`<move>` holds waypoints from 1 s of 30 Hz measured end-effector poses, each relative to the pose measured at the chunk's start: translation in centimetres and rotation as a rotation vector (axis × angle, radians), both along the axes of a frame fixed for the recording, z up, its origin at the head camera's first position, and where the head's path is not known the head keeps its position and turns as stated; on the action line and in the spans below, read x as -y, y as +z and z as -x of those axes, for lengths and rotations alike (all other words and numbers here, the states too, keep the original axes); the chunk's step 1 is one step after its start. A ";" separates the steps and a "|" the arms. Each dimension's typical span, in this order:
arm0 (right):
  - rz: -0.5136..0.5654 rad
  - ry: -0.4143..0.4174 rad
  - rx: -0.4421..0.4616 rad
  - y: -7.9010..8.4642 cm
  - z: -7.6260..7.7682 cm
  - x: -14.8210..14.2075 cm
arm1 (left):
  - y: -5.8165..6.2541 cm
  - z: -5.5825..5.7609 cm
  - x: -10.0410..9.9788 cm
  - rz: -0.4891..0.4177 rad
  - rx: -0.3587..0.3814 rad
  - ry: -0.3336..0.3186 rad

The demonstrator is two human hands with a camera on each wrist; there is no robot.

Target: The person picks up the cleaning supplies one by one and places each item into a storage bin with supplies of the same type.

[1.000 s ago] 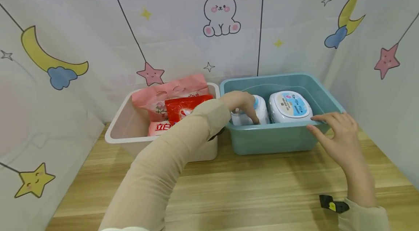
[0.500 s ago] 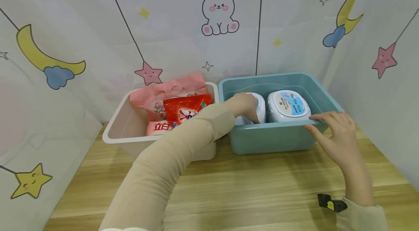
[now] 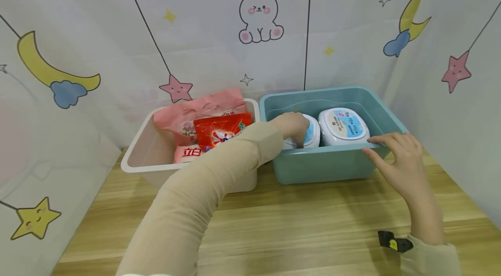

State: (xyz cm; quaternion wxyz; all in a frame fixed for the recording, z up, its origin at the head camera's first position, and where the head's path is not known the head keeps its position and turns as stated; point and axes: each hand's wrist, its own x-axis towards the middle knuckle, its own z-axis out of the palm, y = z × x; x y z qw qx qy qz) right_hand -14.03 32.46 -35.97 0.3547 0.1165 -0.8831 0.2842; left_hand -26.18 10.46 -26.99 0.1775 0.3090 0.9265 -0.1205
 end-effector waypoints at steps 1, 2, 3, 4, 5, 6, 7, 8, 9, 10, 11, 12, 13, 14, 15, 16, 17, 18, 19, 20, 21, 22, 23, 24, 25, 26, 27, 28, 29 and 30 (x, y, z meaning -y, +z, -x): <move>-0.003 -0.001 0.000 0.0 0.0 0.0 | 0.0 0.0 0.0 0.007 0.005 0.001; -0.004 -0.002 0.001 -0.1 0.0 0.0 | 0.0 0.0 0.0 0.015 0.007 0.001; -0.005 -0.003 0.000 -0.1 0.0 0.0 | 0.0 0.0 0.0 0.022 0.014 0.004; -0.007 -0.004 0.001 -0.2 0.0 0.0 | 0.1 0.1 0.0 0.029 0.022 0.007; -0.008 -0.005 0.002 -0.2 0.0 0.0 | 0.2 0.1 0.0 0.040 0.033 0.013; -0.008 -0.005 0.005 -0.2 -0.1 0.0 | 0.3 0.2 -0.1 0.055 0.052 0.021; -0.005 -0.004 0.006 -0.3 -0.1 0.0 | 0.4 0.3 -0.2 0.063 0.070 0.027; -0.003 -0.004 0.008 -0.3 -0.1 0.0 | 0.5 0.5 -0.2 0.071 0.087 0.037; -0.001 -0.002 0.009 -0.3 -0.1 0.0 | 0.7 0.6 -0.3 0.081 0.101 0.048; 0.000 -0.002 0.010 -0.3 -0.1 0.0 | 0.8 0.8 -0.4 0.090 0.114 0.062; 0.000 -0.001 0.008 -0.3 -0.1 0.0 | 0.9 0.9 -0.4 0.096 0.121 0.072; 0.002 -0.001 0.007 -0.3 -0.1 -0.1 | 0.9 1.0 -0.4 0.094 0.127 0.072; -0.001 -0.004 0.006 -0.2 0.0 -0.1 | 1.0 1.1 -0.4 0.082 0.124 0.073; -0.005 -0.005 0.005 -0.2 0.0 -0.1 | 1.0 1.1 -0.4 0.068 0.124 0.076; -0.008 -0.004 0.007 -0.1 0.1 0.0 | 1.0 1.0 -0.3 0.052 0.123 0.077; -0.014 -0.008 0.011 0.0 0.1 -0.1 | 1.1 0.9 -0.3 0.032 0.121 0.071; -0.018 -0.012 0.015 0.1 0.0 -0.2 | 1.1 0.8 -0.3 0.010 0.116 0.064; -0.018 -0.017 0.024 0.2 0.0 -0.2 | 1.1 0.7 -0.3 -0.015 0.113 0.056; -0.020 -0.020 0.033 0.2 -0.1 -0.2 | 1.3 0.5 -0.2 -0.037 0.108 0.055; -0.021 -0.020 0.037 0.3 -0.1 -0.1 | 1.4 0.3 0.0 -0.057 0.105 0.055; -0.021 -0.023 0.047 0.4 -0.1 -0.1 | 1.6 0.1 0.2 -0.075 0.097 0.055; -0.023 -0.028 0.055 0.5 -0.1 0.0 | 1.8 0.0 0.3 -0.095 0.089 0.056; -0.028 -0.034 0.071 0.6 -0.1 0.0 | 1.9 -0.1 0.5 -0.110 0.079 0.056; -0.037 -0.041 0.089 0.7 -0.2 0.0 | 2.1 -0.3 0.7 -0.128 0.073 0.058; -0.048 -0.046 0.106 0.8 -0.2 0.1 | 2.2 -0.4 0.9 -0.144 0.069 0.060; -0.060 -0.048 0.118 1.0 -0.1 0.2 | 2.3 -0.5 1.1 -0.160 0.066 0.062; -0.071 -0.050 0.133 1.1 0.0 0.3 | 2.4 -0.6 1.3 -0.175 0.061 0.063; -0.084 -0.052 0.145 1.3 0.0 0.4 | 2.5 -0.8 1.5 -0.190 0.057 0.060; -0.094 -0.052 0.157 1.6 0.1 0.5 | 2.5 -0.9 1.8 -0.202 0.050 0.054; -0.103 -0.051 0.158 1.8 0.1 0.6 | 2.5 -1.1 2.1 -0.223 0.045 0.049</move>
